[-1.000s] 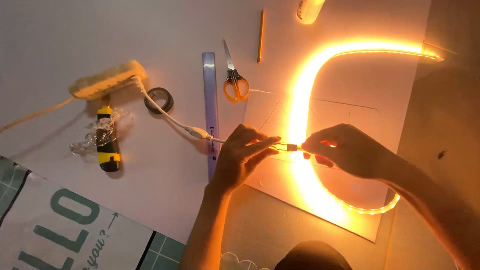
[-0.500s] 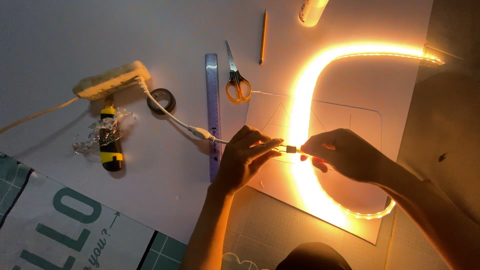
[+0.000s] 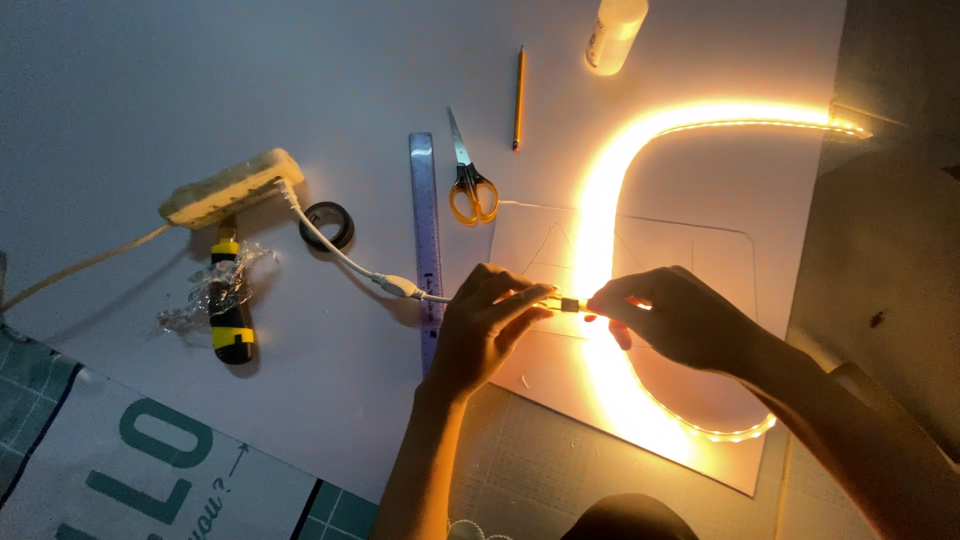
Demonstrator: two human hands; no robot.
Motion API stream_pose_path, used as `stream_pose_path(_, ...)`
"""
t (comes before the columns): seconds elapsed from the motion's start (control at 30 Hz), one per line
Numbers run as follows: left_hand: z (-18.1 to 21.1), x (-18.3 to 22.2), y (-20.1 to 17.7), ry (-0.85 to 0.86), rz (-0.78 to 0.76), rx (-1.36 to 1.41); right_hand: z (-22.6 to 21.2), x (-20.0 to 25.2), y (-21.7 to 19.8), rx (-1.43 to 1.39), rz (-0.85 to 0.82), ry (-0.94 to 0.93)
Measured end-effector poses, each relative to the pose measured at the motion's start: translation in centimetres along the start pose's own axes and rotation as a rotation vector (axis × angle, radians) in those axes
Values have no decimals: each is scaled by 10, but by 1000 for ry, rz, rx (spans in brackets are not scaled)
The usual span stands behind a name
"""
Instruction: The person cuts a flexible LED neon strip with scissors, fits a connector onto the cut end, and plugs the strip's cord into a power strip to test it, and the strip lights up. The person then unplugs it and bends and shapes the strip over a paper template on the table.
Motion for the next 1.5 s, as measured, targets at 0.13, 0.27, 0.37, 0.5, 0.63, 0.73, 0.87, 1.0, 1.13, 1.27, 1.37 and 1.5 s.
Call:
stream_pose_path(0.13, -2, -7, -4, 5, 5, -53, 0, 16, -12, 41, 29, 21)
stream_pose_path(0.27, 4, -11, -14, -2, 40, -147, 41, 38, -22, 43, 261, -77)
stream_pose_path(0.37, 4, -13, -18, 30, 57, -230, 73, 58, -28, 40, 307, -38)
stream_pose_path(0.5, 17, -23, -24, 57, 140, -271, 48, 105, -47, 253, 134, 402)
stream_pose_path(0.63, 23, -33, -29, 70, 142, -270, 91, 119, -35, 308, 110, 351)
stream_pose_path(0.73, 30, -44, -38, 113, 119, -305, 118, 117, -13, -42, 255, -175)
stream_pose_path(0.87, 35, -56, -61, 159, 146, -301, 111, 116, 18, -205, 24, -161)
stream_pose_path(1.0, 40, -68, -85, 235, 272, -374, 105, 107, 43, -76, -51, -201)
stream_pose_path(1.13, 21, -56, -93, 258, 245, -491, 118, 82, 31, 134, 213, -595)
stream_pose_path(1.27, -6, -28, -90, 280, 169, -665, 132, 63, 11, 701, 436, -573)
stream_pose_path(1.37, -22, -7, -77, 219, 36, -746, 142, 50, 9, 641, 468, -409)
stream_pose_path(1.5, -18, 3, -71, 50, -123, -829, 157, 34, 21, 473, 495, -292)
Point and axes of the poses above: each hand's wrist, its own x-axis away from the middle knuckle, its own y-axis out of the palm, z = x × y, the point moved 3 cm from there along -x, towards the middle knuckle, and after that the axes turned 7 degrees about z, right-handed, at the moved point
